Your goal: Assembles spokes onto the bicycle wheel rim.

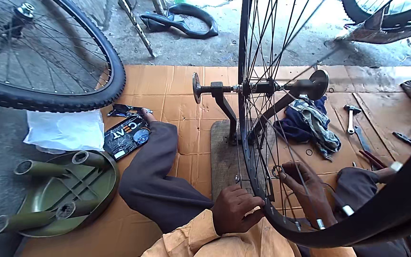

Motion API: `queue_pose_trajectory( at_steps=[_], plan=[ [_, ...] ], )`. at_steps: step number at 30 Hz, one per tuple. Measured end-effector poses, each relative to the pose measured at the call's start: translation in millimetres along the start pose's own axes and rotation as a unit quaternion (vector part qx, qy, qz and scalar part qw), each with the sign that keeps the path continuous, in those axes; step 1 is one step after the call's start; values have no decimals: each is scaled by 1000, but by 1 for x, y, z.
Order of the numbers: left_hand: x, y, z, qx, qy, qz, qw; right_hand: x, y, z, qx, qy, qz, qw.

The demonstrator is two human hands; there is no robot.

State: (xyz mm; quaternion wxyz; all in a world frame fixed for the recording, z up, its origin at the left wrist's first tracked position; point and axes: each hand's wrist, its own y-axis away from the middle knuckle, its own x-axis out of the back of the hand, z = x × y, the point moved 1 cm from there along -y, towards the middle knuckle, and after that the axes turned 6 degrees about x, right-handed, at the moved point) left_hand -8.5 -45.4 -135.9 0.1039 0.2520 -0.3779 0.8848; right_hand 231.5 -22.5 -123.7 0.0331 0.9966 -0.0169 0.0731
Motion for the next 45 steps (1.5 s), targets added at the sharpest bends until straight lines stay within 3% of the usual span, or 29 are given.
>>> queue_pose_trajectory(
  at_steps=[21, 23, 25, 28, 30, 36, 41, 45],
  plan=[
    [1, 5, -6, 3, 6, -28, 1000, 7, 2, 11, 18, 12, -6, 1000],
    [2, 5, -11, 48, 45, -32, 997, 1, 2, -1, 21, 0, -9, 1000],
    [2, 3, -18, 159, 78, -38, 983, -2, 4, -3, 23, -4, -22, 999],
    [-5, -12, -32, 363, 111, -86, 921, -12, 6, 2, 40, 6, -62, 997],
    [-9, -23, -40, 404, 134, -125, 897, -25, 4, 8, 53, 22, -85, 995],
    [-11, -37, -48, 376, 133, -148, 905, -44, 3, -3, 25, 29, -123, 992],
    [-8, -37, -49, 390, 100, -235, 885, -41, 3, -7, 0, 0, -122, 993],
    [-5, -40, -55, 329, 120, -281, 894, -40, 2, -6, -2, -4, -137, 991]
  ],
)
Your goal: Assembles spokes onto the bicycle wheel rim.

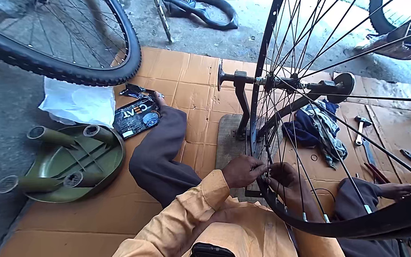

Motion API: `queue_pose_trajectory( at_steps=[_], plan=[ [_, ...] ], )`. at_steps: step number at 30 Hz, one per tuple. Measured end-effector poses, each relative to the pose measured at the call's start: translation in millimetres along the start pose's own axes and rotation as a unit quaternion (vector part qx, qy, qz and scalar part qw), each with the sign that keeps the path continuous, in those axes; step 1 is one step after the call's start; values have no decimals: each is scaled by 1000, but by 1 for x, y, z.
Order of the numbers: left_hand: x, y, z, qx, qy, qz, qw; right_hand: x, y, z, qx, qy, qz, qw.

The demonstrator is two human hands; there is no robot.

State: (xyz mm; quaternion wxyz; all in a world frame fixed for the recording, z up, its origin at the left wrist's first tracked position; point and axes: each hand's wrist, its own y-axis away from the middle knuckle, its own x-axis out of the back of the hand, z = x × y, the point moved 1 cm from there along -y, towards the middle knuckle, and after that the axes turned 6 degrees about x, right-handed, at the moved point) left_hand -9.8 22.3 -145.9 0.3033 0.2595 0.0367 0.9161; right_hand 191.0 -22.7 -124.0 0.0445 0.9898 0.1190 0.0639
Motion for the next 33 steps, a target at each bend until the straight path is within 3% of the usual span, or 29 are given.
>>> queue_pose_trajectory(
  at_steps=[3, 8, 12, 16, 20, 24, 29, 33],
  plan=[
    [3, -4, 1, 2, -39, -6, 999, 1, -1, 1, -1, 1, -10, 1000],
    [-7, -5, 26, 114, -142, 59, 982, -1, -8, -3, -36, 42, -6, 998],
    [-2, 2, 20, 96, -79, 60, 990, -8, -6, -24, -43, 49, 6, 998],
    [2, -1, 5, 70, -24, 49, 996, 9, -5, 6, -5, 36, -13, 999],
    [7, -6, -1, 42, 1, 2, 999, 3, -3, -13, -37, 19, -3, 999],
    [4, -10, -2, 18, 14, -31, 999, 13, -2, 14, 15, -24, -31, 999],
    [-8, -4, 18, 101, -125, 79, 984, 15, -4, 32, 28, 54, -32, 998],
    [-4, 1, 15, 92, -93, 82, 988, 16, -6, 37, 35, 43, -36, 998]
  ],
)
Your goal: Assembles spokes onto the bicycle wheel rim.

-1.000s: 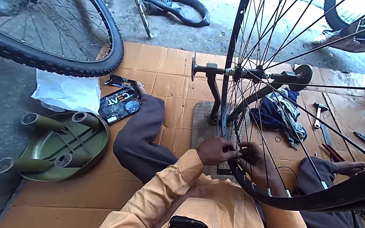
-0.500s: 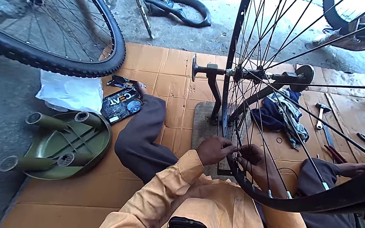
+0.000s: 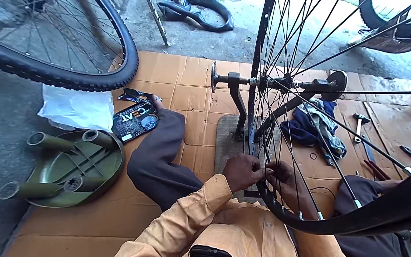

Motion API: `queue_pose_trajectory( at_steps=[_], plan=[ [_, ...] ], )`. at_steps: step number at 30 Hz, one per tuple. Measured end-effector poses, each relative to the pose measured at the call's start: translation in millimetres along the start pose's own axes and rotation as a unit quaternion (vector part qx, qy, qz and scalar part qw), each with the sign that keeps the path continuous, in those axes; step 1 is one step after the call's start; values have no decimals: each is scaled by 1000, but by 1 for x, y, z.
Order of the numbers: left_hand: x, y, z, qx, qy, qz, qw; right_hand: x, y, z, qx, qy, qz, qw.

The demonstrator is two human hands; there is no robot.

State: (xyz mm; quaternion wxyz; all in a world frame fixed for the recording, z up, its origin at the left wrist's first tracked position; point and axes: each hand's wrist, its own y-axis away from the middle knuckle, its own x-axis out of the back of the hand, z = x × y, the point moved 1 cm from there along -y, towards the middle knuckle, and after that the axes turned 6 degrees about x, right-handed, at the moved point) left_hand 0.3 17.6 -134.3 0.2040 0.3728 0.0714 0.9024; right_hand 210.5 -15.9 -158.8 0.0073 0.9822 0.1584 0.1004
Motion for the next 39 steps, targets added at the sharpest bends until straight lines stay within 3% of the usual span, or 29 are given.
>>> queue_pose_trajectory(
  at_steps=[7, 16, 27, 30, 33, 39],
  plan=[
    [0, -9, -18, -55, 133, -75, 987, -1, 2, -17, -34, -44, 30, 998],
    [3, -16, -18, -60, 121, -133, 982, -9, 4, -27, -38, -63, 62, 995],
    [2, -18, -18, -50, 119, -119, 984, -5, 2, -17, -19, -53, 42, 998],
    [0, -11, 1, 15, 3, -35, 999, -11, 0, -33, -53, 0, 47, 997],
    [4, -4, 14, 38, -52, -10, 998, -18, -6, -63, -97, 55, 37, 993],
    [7, -6, -9, -10, 72, -35, 997, -12, -1, -43, -57, 19, 45, 997]
  ],
)
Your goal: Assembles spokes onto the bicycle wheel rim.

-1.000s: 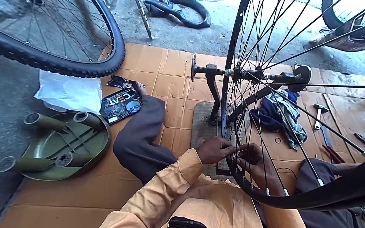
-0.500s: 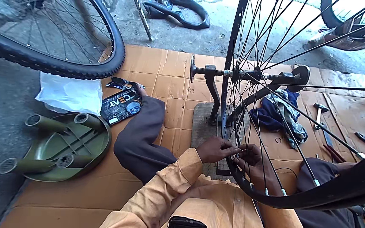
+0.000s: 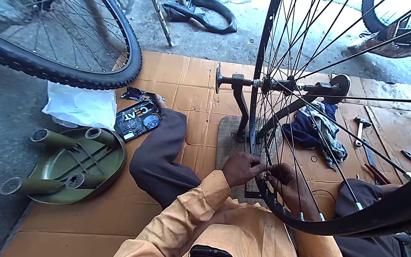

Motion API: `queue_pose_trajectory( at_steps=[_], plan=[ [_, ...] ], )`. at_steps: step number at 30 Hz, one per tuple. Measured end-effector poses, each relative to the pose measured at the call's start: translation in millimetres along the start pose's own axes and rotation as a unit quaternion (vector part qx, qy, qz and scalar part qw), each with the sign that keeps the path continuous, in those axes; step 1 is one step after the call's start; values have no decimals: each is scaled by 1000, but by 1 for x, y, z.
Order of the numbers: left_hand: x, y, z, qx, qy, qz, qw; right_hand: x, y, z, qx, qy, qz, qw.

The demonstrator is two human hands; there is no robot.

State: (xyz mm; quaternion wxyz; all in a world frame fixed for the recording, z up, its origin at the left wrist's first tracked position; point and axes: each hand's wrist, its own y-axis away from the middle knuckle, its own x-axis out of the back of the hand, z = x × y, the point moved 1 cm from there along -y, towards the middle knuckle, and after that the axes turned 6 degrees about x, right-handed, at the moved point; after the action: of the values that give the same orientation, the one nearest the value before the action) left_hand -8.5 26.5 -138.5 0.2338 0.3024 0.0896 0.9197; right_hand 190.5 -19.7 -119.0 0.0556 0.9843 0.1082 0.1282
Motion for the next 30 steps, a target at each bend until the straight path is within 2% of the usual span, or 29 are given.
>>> queue_pose_trajectory(
  at_steps=[2, 5, 8, 10, 13, 15, 17, 19, 23, 30],
  plan=[
    [1, -4, -8, -13, 29, -23, 999, 3, -1, 11, 9, -45, -2, 999],
    [1, -7, -9, -45, 42, -58, 996, -5, 1, -15, -44, -80, 16, 996],
    [2, -9, -7, -52, 30, -93, 994, 6, 0, 23, 45, -92, -21, 995],
    [1, -9, -3, -24, 19, -75, 997, 8, -1, 24, 42, -57, -27, 997],
    [-6, -2, 8, 8, -50, 8, 999, 3, -1, 9, 12, 2, -21, 1000],
    [-7, 1, 12, 24, -74, 23, 997, 0, -2, 5, 25, 19, -21, 999],
    [-5, 4, 8, 29, -58, 25, 998, -8, -1, -16, -10, 18, -10, 1000],
    [-5, 3, 2, 17, -21, 15, 1000, -6, 1, -18, -28, 4, 0, 1000],
    [-2, -3, -9, -18, 49, -28, 998, 8, -1, 18, 20, -47, -25, 998],
    [1, -6, -3, -28, 68, -86, 994, 7, 2, 16, 20, -78, -11, 997]
  ],
)
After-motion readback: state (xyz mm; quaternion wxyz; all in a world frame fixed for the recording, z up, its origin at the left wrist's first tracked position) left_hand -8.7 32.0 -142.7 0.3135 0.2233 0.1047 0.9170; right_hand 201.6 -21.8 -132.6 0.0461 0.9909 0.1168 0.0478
